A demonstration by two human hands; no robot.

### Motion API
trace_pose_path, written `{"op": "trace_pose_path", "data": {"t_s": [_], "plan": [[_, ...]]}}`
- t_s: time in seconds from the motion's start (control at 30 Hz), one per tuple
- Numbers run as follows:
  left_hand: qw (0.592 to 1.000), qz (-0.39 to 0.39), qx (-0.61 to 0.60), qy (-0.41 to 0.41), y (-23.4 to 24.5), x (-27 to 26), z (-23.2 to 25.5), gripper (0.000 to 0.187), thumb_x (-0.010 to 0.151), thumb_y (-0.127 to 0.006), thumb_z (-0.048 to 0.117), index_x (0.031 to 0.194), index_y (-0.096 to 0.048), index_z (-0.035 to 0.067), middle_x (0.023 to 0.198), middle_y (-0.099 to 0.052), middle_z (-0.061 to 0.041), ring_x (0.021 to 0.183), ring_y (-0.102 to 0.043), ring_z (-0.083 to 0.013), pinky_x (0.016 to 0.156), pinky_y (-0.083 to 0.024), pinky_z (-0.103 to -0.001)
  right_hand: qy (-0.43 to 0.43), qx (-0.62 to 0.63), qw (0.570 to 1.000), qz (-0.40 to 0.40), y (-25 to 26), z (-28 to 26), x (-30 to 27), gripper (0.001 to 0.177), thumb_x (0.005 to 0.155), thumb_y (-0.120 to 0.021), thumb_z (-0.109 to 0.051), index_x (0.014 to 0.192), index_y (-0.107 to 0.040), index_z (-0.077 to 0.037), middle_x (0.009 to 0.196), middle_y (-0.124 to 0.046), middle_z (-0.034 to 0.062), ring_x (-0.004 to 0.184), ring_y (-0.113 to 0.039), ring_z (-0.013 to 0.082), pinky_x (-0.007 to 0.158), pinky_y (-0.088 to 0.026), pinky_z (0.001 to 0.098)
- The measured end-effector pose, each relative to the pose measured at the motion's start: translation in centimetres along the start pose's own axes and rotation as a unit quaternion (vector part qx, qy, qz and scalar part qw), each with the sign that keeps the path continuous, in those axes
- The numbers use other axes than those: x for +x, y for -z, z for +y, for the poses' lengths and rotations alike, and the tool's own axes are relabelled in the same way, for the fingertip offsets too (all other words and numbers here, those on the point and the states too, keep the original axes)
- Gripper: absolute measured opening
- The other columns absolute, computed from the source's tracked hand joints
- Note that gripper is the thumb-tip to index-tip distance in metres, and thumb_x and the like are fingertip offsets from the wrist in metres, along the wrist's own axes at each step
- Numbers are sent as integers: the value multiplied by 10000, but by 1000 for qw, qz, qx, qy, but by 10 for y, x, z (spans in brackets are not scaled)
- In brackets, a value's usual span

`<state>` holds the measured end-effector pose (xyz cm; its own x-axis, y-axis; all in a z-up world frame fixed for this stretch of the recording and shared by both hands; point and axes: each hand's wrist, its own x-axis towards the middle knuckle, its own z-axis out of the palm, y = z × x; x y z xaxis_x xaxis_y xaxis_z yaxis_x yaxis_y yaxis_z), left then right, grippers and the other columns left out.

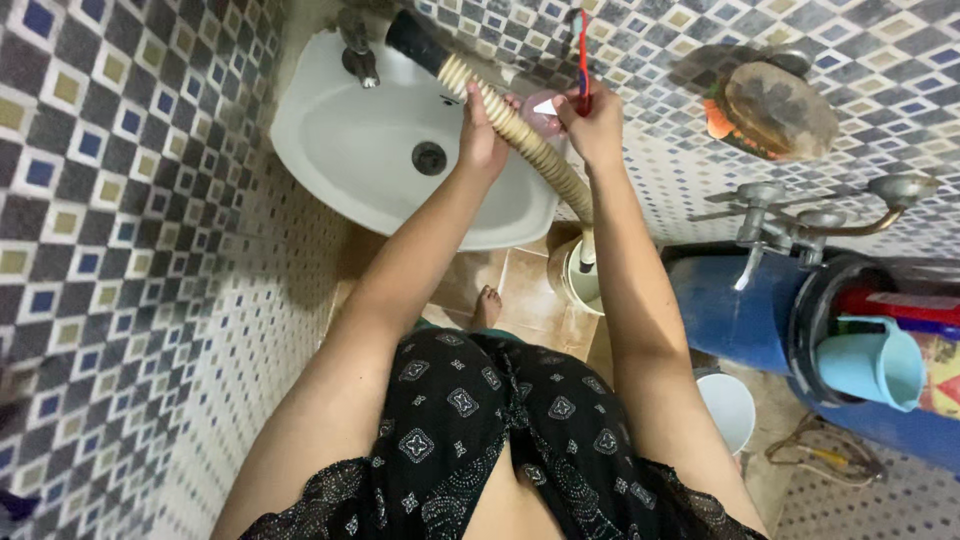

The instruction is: The person cleans a flexible sink drain pipe by scrubbing its surface and connector with a toothbrush over a bathroom sink.

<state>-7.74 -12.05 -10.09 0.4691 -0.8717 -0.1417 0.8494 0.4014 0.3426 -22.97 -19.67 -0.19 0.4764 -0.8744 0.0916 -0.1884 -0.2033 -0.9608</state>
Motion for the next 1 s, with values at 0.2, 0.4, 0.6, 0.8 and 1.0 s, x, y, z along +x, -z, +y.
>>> {"op": "trace_pose_path", "data": {"t_s": [0.2,0.4,0.6,0.8,1.0], "plan": [[998,7,-58,-7,30,24,12,519,1002,-519,566,1275,-447,130,945,-575,-65,905,-598,-207,881,-526,-381,14,-119,993,11,5,-17,-7,148,960,-743,-50,931,-619,26,706,-697,77,561,-662,115,509,-516,280],[998,39,-44,0,3,10,30,520,979,-534,564,1262,-445,138,936,-582,-67,881,-603,-200,853,-531,-375,4,-132,991,-21,3,-33,-10,133,954,-741,-50,955,-633,29,705,-707,64,567,-675,102,517,-518,278],[996,39,17,-79,-29,-3,57,561,1059,-538,539,1298,-404,49,1029,-586,-102,967,-596,-223,942,-515,-375,-18,-121,991,-56,8,-37,-2,137,935,-744,-63,1005,-647,6,720,-704,62,565,-671,111,500,-503,296],[988,64,-19,-139,-26,2,77,577,1036,-499,500,1447,-357,121,1026,-571,-95,942,-582,-226,906,-515,-393,17,-167,983,-75,28,-24,8,189,921,-789,-95,942,-632,6,713,-675,63,622,-702,118,552,-514,301],[985,122,10,-119,-13,-9,79,550,1025,-479,495,1398,-361,109,1020,-584,-74,942,-604,-231,898,-540,-458,75,-245,960,-114,35,-21,10,201,897,-809,-137,926,-653,-13,700,-663,102,639,-696,216,594,-510,372]]}}
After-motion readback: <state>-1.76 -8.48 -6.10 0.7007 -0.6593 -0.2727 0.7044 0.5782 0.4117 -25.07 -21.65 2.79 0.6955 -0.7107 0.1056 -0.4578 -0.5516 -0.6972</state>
